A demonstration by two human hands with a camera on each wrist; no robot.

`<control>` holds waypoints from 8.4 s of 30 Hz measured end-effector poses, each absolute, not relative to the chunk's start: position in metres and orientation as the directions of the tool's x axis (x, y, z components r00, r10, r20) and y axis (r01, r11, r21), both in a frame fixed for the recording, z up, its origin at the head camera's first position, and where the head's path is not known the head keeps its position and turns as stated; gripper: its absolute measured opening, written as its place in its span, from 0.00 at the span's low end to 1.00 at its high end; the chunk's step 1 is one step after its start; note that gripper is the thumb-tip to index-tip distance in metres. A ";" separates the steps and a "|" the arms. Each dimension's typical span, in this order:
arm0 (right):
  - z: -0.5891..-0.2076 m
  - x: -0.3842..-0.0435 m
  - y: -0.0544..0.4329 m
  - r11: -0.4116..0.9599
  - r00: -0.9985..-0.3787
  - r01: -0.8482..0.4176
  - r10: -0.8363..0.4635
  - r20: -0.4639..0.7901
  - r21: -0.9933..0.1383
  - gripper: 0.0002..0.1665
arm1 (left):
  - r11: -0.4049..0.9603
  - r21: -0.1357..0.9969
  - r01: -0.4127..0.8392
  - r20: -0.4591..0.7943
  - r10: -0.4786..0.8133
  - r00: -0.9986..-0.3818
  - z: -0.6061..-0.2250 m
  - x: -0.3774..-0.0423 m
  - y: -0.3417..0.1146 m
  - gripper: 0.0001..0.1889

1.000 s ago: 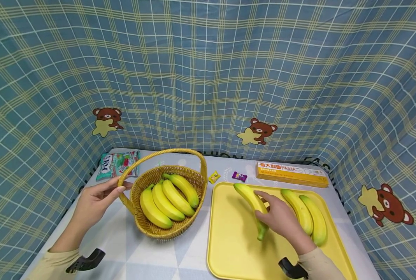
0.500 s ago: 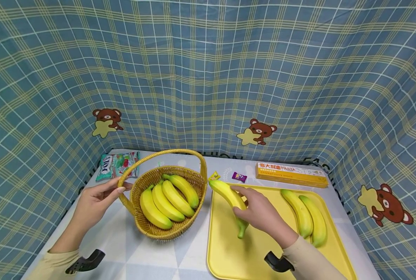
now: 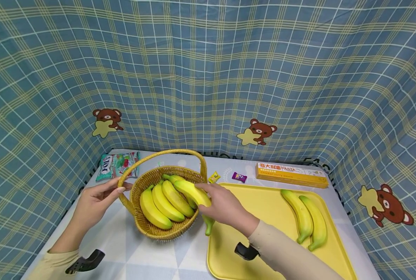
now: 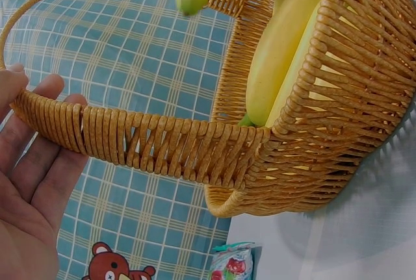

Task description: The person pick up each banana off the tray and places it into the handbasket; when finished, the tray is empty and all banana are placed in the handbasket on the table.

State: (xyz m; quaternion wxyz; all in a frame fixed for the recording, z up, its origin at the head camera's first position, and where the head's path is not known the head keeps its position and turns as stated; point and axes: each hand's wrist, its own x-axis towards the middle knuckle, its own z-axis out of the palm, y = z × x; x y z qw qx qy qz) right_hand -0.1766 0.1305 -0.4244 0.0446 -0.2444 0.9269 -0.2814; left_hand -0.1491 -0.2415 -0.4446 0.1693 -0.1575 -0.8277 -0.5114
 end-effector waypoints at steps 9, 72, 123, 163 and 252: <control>-0.438 -0.198 0.075 0.713 -0.842 -0.469 -0.540 0.019 -0.522 0.35 | 0.425 0.795 0.432 0.440 0.085 -0.894 -0.445 -0.149 -0.242 0.20; -0.463 -0.205 -0.013 0.771 -0.832 -0.465 -0.548 -0.081 -0.435 0.41 | 0.436 0.785 0.439 0.458 0.069 -0.886 -0.438 -0.147 -0.237 0.21; -0.458 -0.175 0.086 0.669 -0.842 -0.473 -0.536 0.069 -0.574 0.29 | 0.437 0.785 0.439 0.453 0.077 -0.888 -0.445 -0.148 -0.240 0.19; -0.488 -0.149 0.300 0.869 -0.992 -0.118 -0.120 0.027 -0.480 0.33 | 0.432 0.782 0.449 0.461 0.084 -0.883 -0.445 -0.151 -0.242 0.19; -0.475 -0.142 0.297 0.891 -0.987 -0.162 -0.146 0.072 -0.424 0.36 | 0.424 0.787 0.448 0.461 0.077 -0.884 -0.444 -0.150 -0.240 0.19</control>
